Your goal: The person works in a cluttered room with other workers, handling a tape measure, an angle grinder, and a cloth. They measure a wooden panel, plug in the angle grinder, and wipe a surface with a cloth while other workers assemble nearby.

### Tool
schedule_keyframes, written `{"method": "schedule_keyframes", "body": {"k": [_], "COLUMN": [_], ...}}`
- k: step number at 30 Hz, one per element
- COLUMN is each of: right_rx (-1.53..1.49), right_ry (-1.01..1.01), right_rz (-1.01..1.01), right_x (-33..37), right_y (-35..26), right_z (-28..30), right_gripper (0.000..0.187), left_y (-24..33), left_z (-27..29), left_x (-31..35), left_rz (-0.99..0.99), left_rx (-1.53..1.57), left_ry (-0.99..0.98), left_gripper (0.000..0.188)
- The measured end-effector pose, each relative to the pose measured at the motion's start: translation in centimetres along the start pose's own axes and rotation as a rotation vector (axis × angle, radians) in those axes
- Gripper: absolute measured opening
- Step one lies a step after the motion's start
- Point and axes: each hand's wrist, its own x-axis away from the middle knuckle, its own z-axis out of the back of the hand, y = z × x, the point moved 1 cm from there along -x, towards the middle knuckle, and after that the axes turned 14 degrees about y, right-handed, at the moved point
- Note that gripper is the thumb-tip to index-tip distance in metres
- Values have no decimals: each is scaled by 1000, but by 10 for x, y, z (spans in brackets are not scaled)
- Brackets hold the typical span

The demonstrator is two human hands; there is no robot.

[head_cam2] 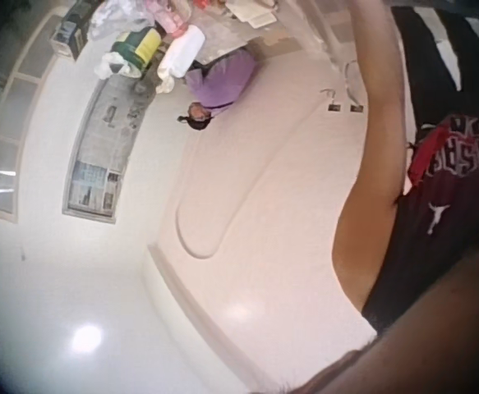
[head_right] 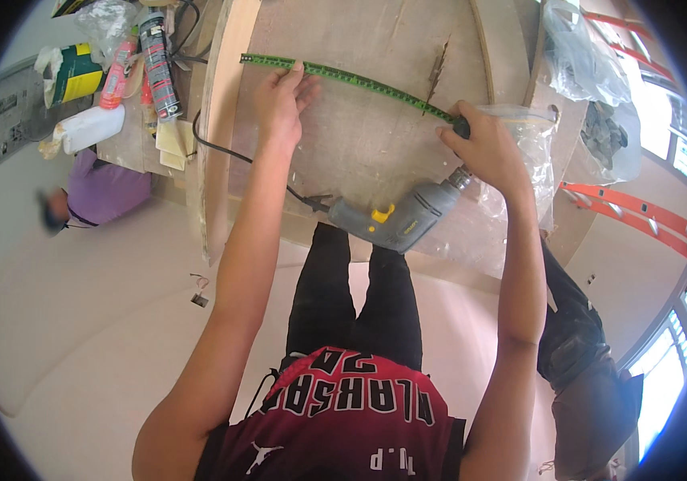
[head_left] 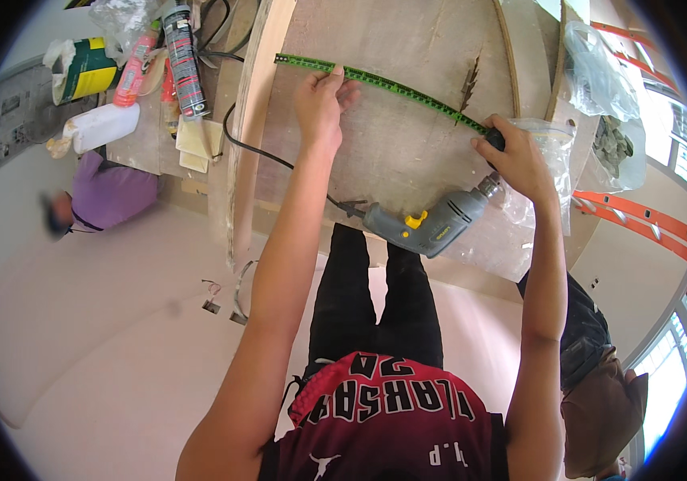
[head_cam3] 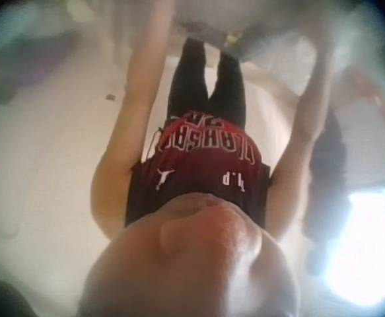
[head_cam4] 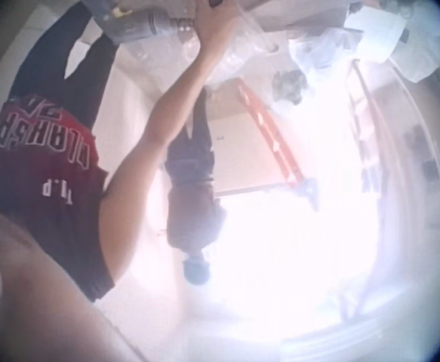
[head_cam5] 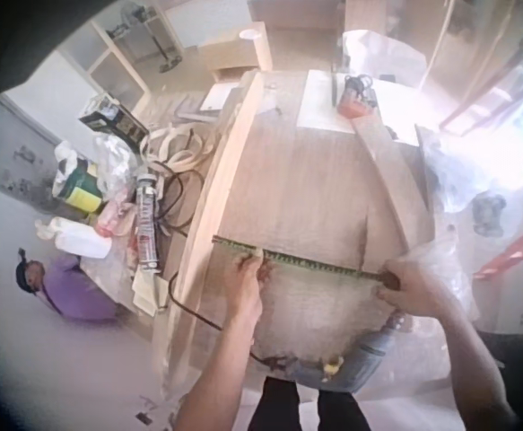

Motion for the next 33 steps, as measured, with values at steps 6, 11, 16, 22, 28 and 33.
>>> {"method": "schedule_keyframes", "body": {"k": [6,11,16,22,28,33], "right_rx": [45,97,87,109,17,-192], "right_ry": [87,184,123,128,254,384], "right_rz": [117,216,225,207,280,-131], "right_x": [-14,-23,-33,-13,28,51], "right_y": [25,24,29,17,28,56], "right_z": [-16,-32,-30,-19,16,43], "right_gripper": [39,36,36,39,26,25], "left_y": [2,10,6,16,12,104], "left_z": [-3,2,-1,1,3,44], "left_x": [2,-3,-1,11,49,126], "left_rz": [-28,-93,-133,-83,-128,-453], "left_rx": [-53,-75,-76,-62,-253,-480], "left_ry": [3,49,66,102,-16,-134], "left_gripper": [16,17,17,22,43,41]}}
